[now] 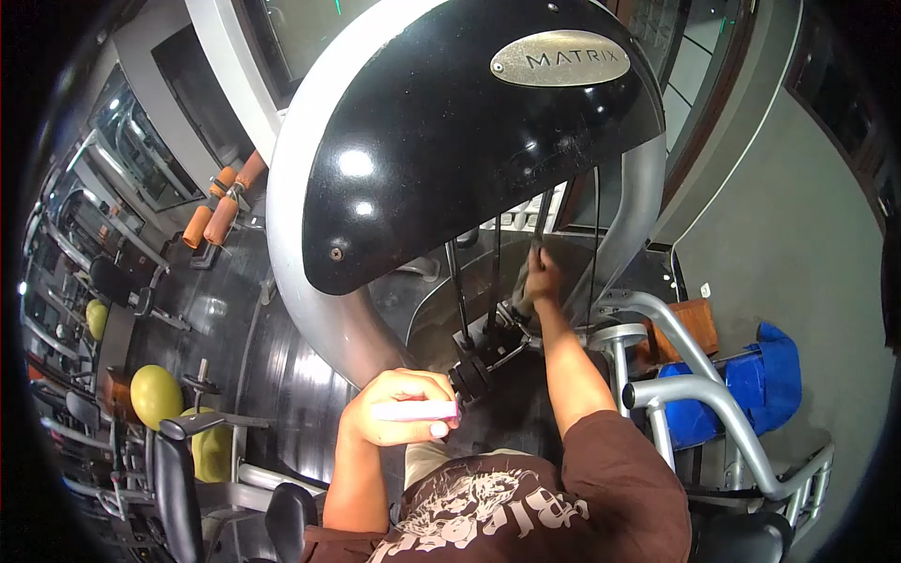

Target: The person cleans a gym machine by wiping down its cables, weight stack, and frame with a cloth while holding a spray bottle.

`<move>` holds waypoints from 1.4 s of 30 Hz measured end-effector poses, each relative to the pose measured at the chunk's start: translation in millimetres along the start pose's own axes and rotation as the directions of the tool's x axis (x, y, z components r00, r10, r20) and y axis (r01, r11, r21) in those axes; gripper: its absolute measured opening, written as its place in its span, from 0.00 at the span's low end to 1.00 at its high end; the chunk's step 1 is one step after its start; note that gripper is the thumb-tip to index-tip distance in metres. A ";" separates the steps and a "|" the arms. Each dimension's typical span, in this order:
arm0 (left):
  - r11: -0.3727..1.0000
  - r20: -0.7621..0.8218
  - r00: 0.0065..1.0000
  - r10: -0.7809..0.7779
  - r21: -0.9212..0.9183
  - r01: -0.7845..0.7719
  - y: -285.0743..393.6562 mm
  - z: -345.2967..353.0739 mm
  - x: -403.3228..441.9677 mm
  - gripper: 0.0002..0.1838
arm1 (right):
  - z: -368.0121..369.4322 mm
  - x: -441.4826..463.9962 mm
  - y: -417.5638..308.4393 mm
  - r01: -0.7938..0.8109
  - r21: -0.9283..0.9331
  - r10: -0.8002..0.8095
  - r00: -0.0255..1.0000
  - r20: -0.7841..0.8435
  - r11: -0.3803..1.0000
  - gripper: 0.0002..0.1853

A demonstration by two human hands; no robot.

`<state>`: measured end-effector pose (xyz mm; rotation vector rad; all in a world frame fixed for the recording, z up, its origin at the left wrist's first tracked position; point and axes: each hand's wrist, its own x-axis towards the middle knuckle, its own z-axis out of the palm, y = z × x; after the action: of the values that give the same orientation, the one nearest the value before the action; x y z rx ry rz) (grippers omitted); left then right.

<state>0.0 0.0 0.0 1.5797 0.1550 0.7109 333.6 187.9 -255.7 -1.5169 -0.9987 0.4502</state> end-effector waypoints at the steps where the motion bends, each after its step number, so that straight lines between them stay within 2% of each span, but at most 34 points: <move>1: 1.000 -0.005 1.000 0.000 0.000 0.000 0.5 1.9 -0.5 0.09 | -2.8 -14.8 9.2 -0.064 -0.097 0.064 0.998 -0.009 0.993 0.17; 3: 1.000 -0.010 1.000 -0.022 -0.003 0.022 4.4 0.3 -1.8 0.08 | 7.7 -21.6 56.3 -0.023 -0.044 0.017 0.990 -0.138 0.999 0.16; 4: 0.999 -0.014 0.999 -0.039 -0.013 0.039 4.3 1.4 -3.3 0.08 | 9.8 -21.9 54.1 0.003 -0.022 -0.007 0.980 -0.201 1.000 0.15; 5: 0.998 -0.018 0.998 -0.058 -0.026 0.057 4.4 1.8 -4.0 0.08 | 9.5 -18.5 52.2 0.166 -0.048 -0.173 0.952 -0.251 0.985 0.15; 7: 1.000 -0.010 1.000 -0.022 -0.012 0.022 1.2 -0.8 -0.3 0.08 | -8.6 -3.5 -33.9 0.476 -0.123 -0.488 0.805 -0.337 0.871 0.14; 10: 0.999 -0.010 0.999 -0.042 -0.008 0.042 3.4 0.6 0.1 0.08 | -10.6 21.4 -65.5 0.493 -0.108 -0.505 0.847 -0.169 0.863 0.12; 13: 0.998 -0.013 0.998 -0.060 -0.016 0.060 4.9 0.6 0.2 0.08 | -20.7 24.1 -77.1 0.378 -0.463 -0.427 0.904 -0.001 0.802 0.10; 14: 0.998 -0.016 0.998 -0.063 -0.022 0.063 4.4 0.6 -0.7 0.08 | -22.1 20.1 -70.5 0.391 -0.470 -0.419 0.907 0.049 0.791 0.09; 17: 0.999 -0.015 0.999 -0.047 0.015 0.047 4.0 -1.0 -2.1 0.08 | -23.2 4.5 -21.7 0.325 -0.605 -0.264 0.945 0.191 0.727 0.10; 20: 1.000 -0.001 1.000 -0.027 -0.011 0.027 2.3 -1.6 -2.2 0.08 | -23.6 -15.3 6.6 0.193 -0.637 -0.041 0.969 0.245 0.746 0.11; 23: 1.000 0.009 1.000 -0.006 0.013 0.006 3.1 -3.0 -3.6 0.08 | -3.6 -20.0 28.7 0.210 -0.571 -0.129 0.975 0.179 0.794 0.09; 24: 1.000 0.015 1.000 -0.015 -0.005 0.015 2.5 -3.4 -2.4 0.08 | -2.2 -17.3 15.1 0.248 -0.583 -0.153 0.966 0.208 0.774 0.10; 27: 0.999 0.017 0.999 -0.036 -0.015 0.036 5.0 -3.0 -3.7 0.08 | -9.2 -1.5 -26.7 0.410 -0.541 -0.427 0.899 0.100 0.734 0.11; 28: 1.000 0.021 0.999 -0.029 0.003 0.029 5.0 -2.4 -3.4 0.08 | -18.2 1.3 -50.9 0.428 -0.493 -0.464 0.884 0.055 0.757 0.11; 31: 1.000 0.037 0.999 -0.018 0.012 0.018 4.6 -2.1 -0.4 0.07 | -28.8 5.4 -39.4 0.391 -0.582 -0.370 0.915 0.161 0.713 0.12; 35: 1.000 0.037 0.999 -0.011 -0.001 0.011 5.8 -2.8 0.6 0.07 | -14.2 1.2 11.4 0.389 -0.592 -0.374 0.914 0.155 0.706 0.11; 38: 0.999 0.044 0.999 -0.017 0.034 0.016 7.6 -3.4 0.4 0.07 | -8.3 -2.0 62.2 0.404 -0.495 -0.332 0.915 0.231 0.769 0.11; 41: 0.999 0.052 0.999 -0.016 0.043 0.013 9.6 -2.1 0.3 0.08 | -18.3 -15.6 37.5 0.351 -0.455 -0.257 0.932 0.257 0.819 0.10; 42: 0.999 0.055 0.998 -0.007 0.044 0.005 9.9 -3.1 1.7 0.08 | -17.4 -12.4 24.7 0.378 -0.369 -0.324 0.925 0.199 0.849 0.09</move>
<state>-3.3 1.9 9.8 1.6383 0.1353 0.6627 348.2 169.3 -278.3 -1.6280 -1.5120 0.0785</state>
